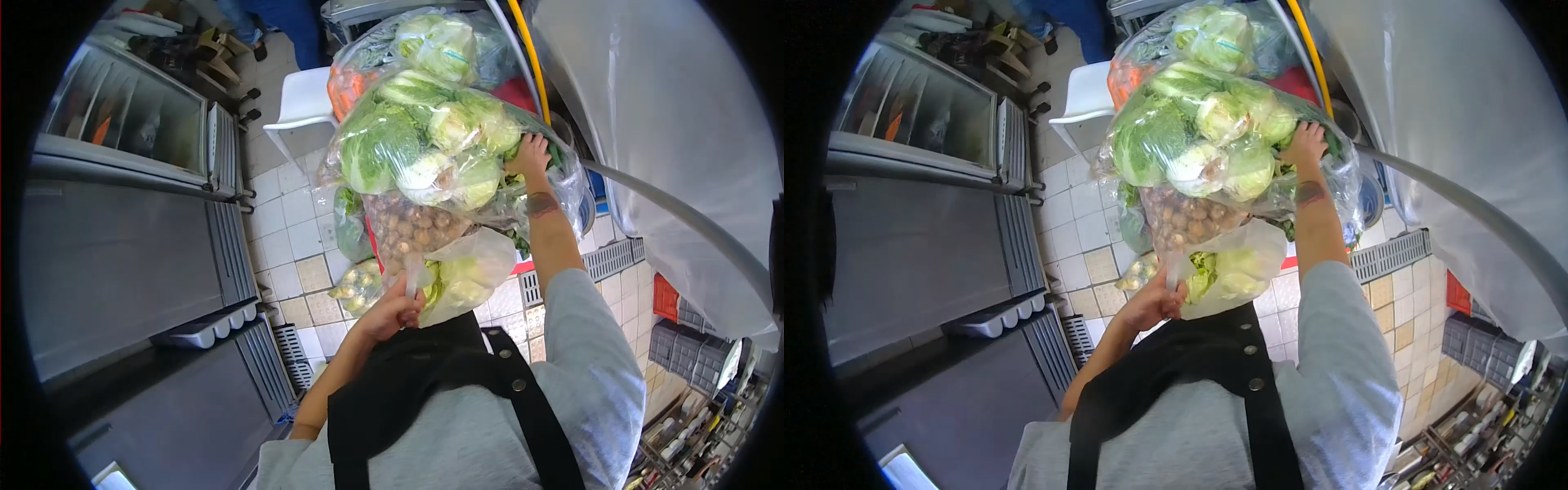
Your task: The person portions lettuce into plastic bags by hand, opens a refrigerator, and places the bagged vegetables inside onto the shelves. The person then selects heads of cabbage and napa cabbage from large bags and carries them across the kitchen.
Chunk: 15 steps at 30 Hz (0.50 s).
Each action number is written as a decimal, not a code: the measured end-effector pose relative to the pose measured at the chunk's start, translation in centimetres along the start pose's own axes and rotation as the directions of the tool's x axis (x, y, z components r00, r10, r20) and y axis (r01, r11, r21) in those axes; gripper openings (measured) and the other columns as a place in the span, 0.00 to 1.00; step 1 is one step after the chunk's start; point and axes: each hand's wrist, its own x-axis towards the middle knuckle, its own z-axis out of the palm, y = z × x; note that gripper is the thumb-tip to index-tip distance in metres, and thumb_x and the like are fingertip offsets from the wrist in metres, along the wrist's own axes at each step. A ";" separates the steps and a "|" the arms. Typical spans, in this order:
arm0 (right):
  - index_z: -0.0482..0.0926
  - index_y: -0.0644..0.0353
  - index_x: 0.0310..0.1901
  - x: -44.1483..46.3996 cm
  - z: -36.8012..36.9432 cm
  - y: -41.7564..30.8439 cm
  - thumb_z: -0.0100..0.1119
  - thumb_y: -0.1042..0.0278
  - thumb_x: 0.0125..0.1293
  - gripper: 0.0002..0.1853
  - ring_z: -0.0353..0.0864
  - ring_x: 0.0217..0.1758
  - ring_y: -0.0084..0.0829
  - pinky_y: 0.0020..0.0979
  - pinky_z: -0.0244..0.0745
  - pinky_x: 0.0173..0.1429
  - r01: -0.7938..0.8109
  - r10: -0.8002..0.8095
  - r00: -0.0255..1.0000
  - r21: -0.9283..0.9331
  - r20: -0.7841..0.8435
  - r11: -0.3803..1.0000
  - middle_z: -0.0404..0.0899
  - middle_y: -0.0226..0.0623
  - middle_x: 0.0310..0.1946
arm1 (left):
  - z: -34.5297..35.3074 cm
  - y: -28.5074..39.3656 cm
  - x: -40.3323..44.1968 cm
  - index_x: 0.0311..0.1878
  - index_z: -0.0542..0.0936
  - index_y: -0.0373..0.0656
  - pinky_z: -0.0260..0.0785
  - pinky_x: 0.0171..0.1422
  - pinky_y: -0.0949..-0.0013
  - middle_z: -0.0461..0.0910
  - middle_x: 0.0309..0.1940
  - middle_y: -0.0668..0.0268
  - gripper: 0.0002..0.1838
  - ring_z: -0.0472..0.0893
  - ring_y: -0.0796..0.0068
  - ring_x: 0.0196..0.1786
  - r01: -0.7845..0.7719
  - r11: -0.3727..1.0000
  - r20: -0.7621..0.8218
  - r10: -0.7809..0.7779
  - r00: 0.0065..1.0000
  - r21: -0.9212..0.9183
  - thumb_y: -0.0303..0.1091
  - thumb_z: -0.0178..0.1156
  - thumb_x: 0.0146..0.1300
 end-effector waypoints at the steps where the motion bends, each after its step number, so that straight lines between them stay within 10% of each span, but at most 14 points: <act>1: 0.58 0.59 0.64 0.3 -0.4 -0.4 0.79 0.50 0.31 0.56 0.56 0.68 0.48 0.54 0.68 0.60 -0.016 0.016 1.000 -0.040 0.019 0.999 0.56 0.47 0.64 | 0.0 0.1 0.0 0.74 0.43 0.64 0.59 0.30 0.77 0.62 0.28 0.75 0.45 0.58 0.87 0.21 0.009 1.000 0.014 -0.009 1.000 0.012 0.27 0.52 0.55; 10: 0.60 0.56 0.64 -1.2 3.9 -1.1 0.73 0.57 0.40 0.47 0.59 0.66 0.52 0.45 0.63 0.65 -0.079 0.075 0.993 -0.046 -0.087 0.996 0.57 0.49 0.63 | -0.2 0.2 -1.2 0.73 0.45 0.60 0.60 0.30 0.76 0.64 0.28 0.74 0.43 0.59 0.86 0.21 0.044 0.999 0.001 -0.044 0.999 0.011 0.28 0.54 0.57; 12: 0.64 0.59 0.63 -2.0 9.2 -0.7 0.56 0.61 0.58 0.30 0.62 0.63 0.52 0.52 0.56 0.68 -0.053 -0.144 0.892 -0.415 -0.429 0.908 0.64 0.49 0.59 | -1.7 -1.0 -1.2 0.74 0.44 0.60 0.64 0.29 0.74 0.64 0.29 0.71 0.46 0.61 0.83 0.21 0.034 0.999 0.009 -0.034 0.999 -0.003 0.28 0.57 0.56; 14: 0.65 0.62 0.63 -4.5 8.1 -1.2 0.49 0.66 0.61 0.27 0.60 0.67 0.50 0.53 0.56 0.69 0.027 -0.068 0.945 -0.131 -0.320 0.991 0.66 0.53 0.60 | -2.5 -1.3 -1.8 0.75 0.40 0.63 0.63 0.29 0.72 0.65 0.31 0.66 0.49 0.64 0.80 0.24 0.041 0.999 0.019 -0.040 0.999 -0.033 0.30 0.59 0.56; 15: 0.66 0.60 0.63 -2.3 14.0 -1.1 0.55 0.66 0.57 0.29 0.61 0.67 0.51 0.54 0.57 0.69 -0.151 -0.029 0.800 -0.248 -0.599 0.957 0.64 0.55 0.61 | -1.4 -0.7 -2.1 0.75 0.41 0.64 0.62 0.30 0.71 0.65 0.32 0.66 0.48 0.64 0.79 0.25 0.075 0.995 0.032 -0.073 0.997 -0.066 0.31 0.58 0.56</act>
